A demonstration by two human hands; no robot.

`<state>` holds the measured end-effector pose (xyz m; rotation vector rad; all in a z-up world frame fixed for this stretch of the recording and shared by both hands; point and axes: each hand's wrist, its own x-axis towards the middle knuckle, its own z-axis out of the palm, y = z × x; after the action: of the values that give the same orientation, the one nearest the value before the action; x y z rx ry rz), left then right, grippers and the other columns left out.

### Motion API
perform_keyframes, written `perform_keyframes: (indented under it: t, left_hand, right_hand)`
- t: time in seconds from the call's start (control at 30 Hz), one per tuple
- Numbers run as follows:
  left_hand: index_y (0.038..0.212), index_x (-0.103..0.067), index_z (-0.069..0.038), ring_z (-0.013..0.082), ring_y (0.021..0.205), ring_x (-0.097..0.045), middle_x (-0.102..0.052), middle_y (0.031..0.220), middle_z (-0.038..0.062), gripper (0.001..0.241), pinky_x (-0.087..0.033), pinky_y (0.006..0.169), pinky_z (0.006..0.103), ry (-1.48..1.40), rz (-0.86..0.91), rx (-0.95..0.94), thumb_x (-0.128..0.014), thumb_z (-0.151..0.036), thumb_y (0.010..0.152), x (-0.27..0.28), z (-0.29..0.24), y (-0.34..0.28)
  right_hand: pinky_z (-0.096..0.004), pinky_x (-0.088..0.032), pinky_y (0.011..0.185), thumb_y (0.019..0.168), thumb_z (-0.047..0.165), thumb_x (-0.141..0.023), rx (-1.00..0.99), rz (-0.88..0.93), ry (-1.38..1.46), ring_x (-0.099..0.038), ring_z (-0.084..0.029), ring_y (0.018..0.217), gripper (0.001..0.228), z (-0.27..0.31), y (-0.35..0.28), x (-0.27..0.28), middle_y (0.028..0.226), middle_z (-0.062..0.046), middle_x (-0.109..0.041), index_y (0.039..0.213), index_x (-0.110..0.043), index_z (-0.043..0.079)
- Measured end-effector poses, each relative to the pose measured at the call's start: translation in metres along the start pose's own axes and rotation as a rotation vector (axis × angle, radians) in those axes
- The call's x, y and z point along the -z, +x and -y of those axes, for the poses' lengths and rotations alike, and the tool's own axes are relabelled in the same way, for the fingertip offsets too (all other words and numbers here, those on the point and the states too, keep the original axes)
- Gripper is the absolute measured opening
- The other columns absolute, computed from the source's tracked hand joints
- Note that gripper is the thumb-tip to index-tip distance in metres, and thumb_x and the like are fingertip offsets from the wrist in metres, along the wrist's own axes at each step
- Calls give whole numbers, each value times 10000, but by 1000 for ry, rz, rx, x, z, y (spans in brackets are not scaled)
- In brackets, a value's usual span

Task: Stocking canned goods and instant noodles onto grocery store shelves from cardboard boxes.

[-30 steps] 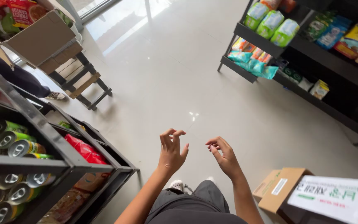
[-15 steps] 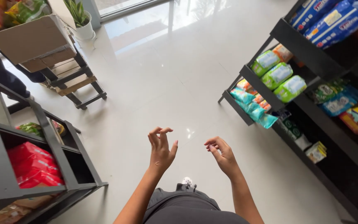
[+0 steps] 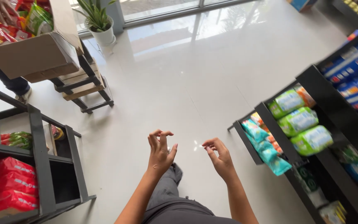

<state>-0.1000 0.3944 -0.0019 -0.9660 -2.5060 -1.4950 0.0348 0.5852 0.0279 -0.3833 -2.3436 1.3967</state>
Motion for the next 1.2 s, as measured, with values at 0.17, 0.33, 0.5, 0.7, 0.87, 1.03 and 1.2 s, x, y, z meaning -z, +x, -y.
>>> perform_keyframes:
  t: [0.17,0.33,0.5,0.7,0.87,1.03,1.2]
  left_hand:
    - [1202,-539,-125,307,1132,-397,-341,1257,126,433,-470,930,438,-13,2,45,-760,-90,832,-10,38,95]
    - [1183,-550,-118,293,1114,-402,-329,1246,119,408,-424,991,477,72,16,36,-769,-107,839,-21,73,208]
    - [1186,-556,-115,303,1122,-395,-329,1252,121,406,-436,976,464,26,36,68,-761,-109,836,-38,84,306]
    - [1191,-564,-111,319,1163,-384,-335,1265,131,398,-473,937,457,-32,36,76,-761,-113,846,-82,104,411]
    - [1182,-567,-110,326,1189,-371,-332,1257,136,386,-484,927,450,-26,32,132,-758,-133,848,-133,134,508]
    - [1188,-571,-109,322,1177,-370,-324,1262,143,389,-462,972,469,36,-53,217,-762,-149,852,-168,150,595]
    - [1216,-558,-122,326,1240,-351,-321,1275,137,396,-474,979,460,9,-147,403,-737,-174,866,-156,165,661]
  right_hand:
    - [-341,-534,897,1006,242,-564,-19,20,8,-694,-168,980,196,-20,123,-9,1031,-40,-697,1047,-672,85]
    - [-428,-453,1022,975,399,-606,-130,-50,-72,-653,-223,1117,353,-27,254,-2,1107,-51,-700,1142,-645,91]
    - [-670,-203,1189,915,647,-630,93,-84,96,-349,-315,1512,827,22,364,39,1540,-145,-424,1481,-391,94]
    - [-635,-135,1240,644,843,-818,292,-230,450,-250,-379,1586,1304,147,458,76,1633,-143,-272,1554,-162,179]
    - [-677,-204,1229,684,796,-807,214,-204,529,-270,-466,1602,1099,168,542,84,1603,-181,-254,1464,-200,316]
    - [-710,-269,1181,802,688,-778,126,-120,661,-359,-569,1578,835,142,638,104,1498,-265,-346,1398,-269,400]
    - [-679,-201,1207,873,568,-826,212,297,871,-284,-541,1619,797,102,743,88,1579,-266,-370,1456,-318,373]
